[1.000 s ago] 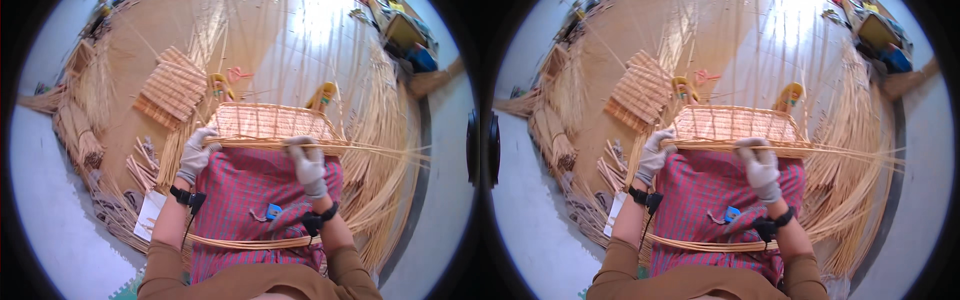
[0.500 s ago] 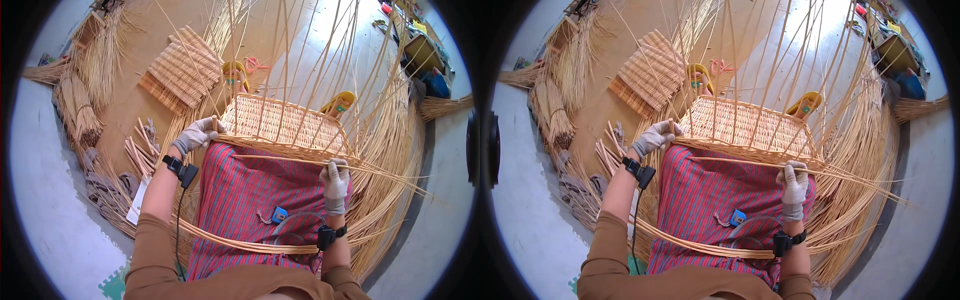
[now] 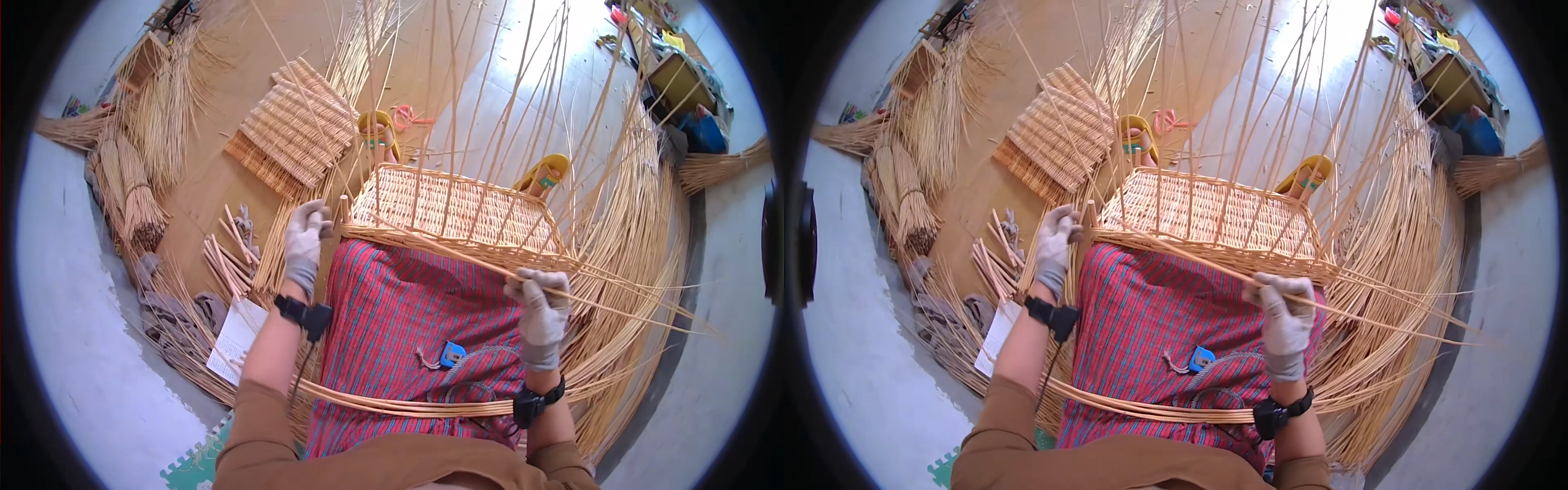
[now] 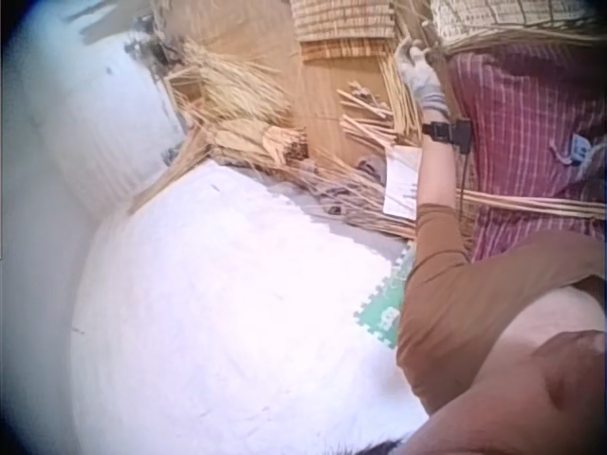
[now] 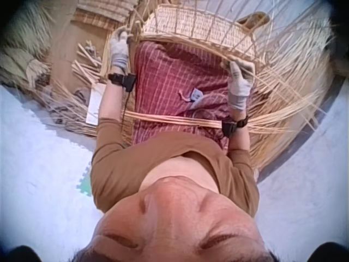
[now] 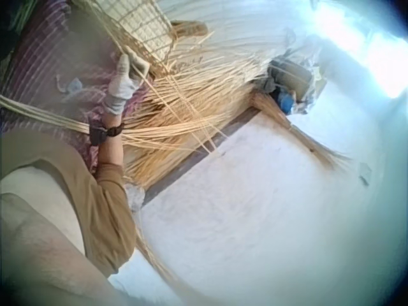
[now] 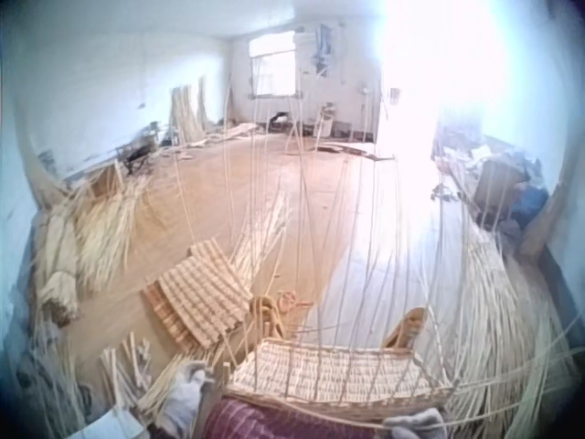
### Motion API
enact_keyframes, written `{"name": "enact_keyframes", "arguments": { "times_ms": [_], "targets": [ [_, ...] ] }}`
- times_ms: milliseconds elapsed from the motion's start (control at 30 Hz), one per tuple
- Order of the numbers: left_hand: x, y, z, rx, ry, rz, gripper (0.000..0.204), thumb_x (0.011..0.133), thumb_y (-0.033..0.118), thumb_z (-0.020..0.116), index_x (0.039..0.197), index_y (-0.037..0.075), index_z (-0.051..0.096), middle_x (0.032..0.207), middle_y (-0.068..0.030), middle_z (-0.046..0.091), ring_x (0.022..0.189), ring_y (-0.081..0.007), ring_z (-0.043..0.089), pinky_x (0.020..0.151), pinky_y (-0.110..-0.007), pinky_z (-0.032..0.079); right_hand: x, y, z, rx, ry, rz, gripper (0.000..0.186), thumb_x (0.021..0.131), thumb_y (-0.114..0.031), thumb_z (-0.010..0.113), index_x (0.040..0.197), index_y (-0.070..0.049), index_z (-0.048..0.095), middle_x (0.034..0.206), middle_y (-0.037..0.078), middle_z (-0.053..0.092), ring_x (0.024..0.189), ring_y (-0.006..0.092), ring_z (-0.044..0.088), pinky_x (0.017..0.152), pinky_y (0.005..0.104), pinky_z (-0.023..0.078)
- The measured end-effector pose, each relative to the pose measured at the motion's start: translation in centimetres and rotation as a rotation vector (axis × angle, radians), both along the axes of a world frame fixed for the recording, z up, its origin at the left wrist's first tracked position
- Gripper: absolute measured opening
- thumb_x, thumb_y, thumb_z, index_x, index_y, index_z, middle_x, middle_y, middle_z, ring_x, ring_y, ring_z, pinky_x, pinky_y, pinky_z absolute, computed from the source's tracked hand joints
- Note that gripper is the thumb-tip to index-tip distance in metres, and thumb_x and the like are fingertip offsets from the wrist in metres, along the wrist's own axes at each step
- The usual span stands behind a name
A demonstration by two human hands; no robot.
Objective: The person is weaving a wicker basket while sitting on the floor using their hands and pliers.
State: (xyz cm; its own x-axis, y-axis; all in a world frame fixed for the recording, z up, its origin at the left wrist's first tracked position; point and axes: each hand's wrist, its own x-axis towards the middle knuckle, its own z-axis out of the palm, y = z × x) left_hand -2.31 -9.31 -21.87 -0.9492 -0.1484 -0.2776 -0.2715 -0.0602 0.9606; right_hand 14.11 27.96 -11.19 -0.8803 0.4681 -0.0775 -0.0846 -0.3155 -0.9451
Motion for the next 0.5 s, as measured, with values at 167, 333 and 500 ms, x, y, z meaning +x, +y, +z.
{"name": "enact_keyframes", "arguments": {
  "times_ms": [167, 333, 500],
  "targets": [
    [5.2, 4.3, 2.8, -0.523, 0.495, 0.133, 0.043, 0.105, 0.004, 0.052, 0.147, 0.001, 0.044, 0.142, -0.0131, 0.054, 0.13, -0.0229, 0.054, 0.108, -0.033, 0.047, -2.0, -8.7, 1.4, 0.11, 0.507, 0.5, 0.012, 0.098, -0.003, 0.061, 0.109, -0.003, 0.062, 0.107, 0.018, 0.072, 0.091, 0.0304, 0.072, 0.077, 0.0425, 0.06],
    [4.8, 4.8, 1.8, -0.282, 0.308, 0.211, 0.058, 0.111, 0.03, 0.041, 0.157, -0.003, 0.028, 0.162, -0.0167, 0.032, 0.151, -0.0257, 0.028, 0.125, -0.037, 0.024, -3.6, -16.8, 1.4, 0.819, 0.739, 0.853, 0.025, 0.088, -0.012, 0.064, 0.112, -0.003, 0.063, 0.118, 0.022, 0.065, 0.096, 0.0361, 0.07, 0.077, 0.0394, 0.06],
    [2.9, 2.9, -0.3, 0.191, 0.247, -0.086, 0.069, 0.109, 0.052, 0.033, 0.152, -0.001, 0.04, 0.157, -0.0172, 0.042, 0.148, -0.0243, 0.037, 0.122, -0.037, 0.03, -3.4, -20.3, -0.1, 0.885, 0.766, 0.765, 0.024, 0.085, -0.015, 0.059, 0.106, -0.002, 0.056, 0.115, 0.02, 0.06, 0.104, 0.0354, 0.065, 0.08, 0.0391, 0.059]
  ]
}}
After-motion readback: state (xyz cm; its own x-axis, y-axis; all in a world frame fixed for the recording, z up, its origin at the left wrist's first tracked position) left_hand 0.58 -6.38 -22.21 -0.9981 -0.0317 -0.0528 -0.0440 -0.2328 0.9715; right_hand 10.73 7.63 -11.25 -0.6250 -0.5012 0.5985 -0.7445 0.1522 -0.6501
